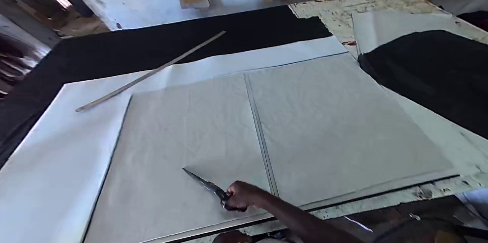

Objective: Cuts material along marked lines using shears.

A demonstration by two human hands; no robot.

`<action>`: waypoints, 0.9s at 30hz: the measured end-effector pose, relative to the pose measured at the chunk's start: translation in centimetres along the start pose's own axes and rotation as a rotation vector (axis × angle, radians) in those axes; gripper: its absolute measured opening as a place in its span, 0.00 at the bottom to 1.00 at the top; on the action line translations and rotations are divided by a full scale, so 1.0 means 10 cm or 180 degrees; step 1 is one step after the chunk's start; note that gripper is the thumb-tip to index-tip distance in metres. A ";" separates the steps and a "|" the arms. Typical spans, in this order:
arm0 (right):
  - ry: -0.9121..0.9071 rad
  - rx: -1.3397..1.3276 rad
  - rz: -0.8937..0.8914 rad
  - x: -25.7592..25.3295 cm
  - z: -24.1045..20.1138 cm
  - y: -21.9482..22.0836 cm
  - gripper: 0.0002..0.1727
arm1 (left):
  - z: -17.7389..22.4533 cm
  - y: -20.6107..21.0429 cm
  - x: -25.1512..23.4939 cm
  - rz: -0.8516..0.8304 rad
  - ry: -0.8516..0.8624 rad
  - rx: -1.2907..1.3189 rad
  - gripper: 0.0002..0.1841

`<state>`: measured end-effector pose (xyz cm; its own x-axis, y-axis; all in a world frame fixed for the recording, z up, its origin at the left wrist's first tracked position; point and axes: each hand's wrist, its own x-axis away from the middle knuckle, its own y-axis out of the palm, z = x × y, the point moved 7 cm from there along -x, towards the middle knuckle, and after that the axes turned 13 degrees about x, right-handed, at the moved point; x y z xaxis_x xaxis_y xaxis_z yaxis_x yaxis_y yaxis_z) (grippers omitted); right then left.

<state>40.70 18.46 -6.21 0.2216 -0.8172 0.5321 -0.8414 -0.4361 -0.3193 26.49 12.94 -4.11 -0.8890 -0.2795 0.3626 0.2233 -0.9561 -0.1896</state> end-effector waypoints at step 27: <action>-0.0108 -0.2869 0.1589 2.27 1.37 -0.03 0.32 | 0.59 0.21 -0.83 0.1138 0.1796 -0.1886 0.11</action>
<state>52.73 -5.19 -4.79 -0.2525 -0.8439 0.4734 -0.8954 0.3892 0.2163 36.67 12.79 -2.17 -0.9051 -0.3183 -0.2820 0.4207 -0.5740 -0.7025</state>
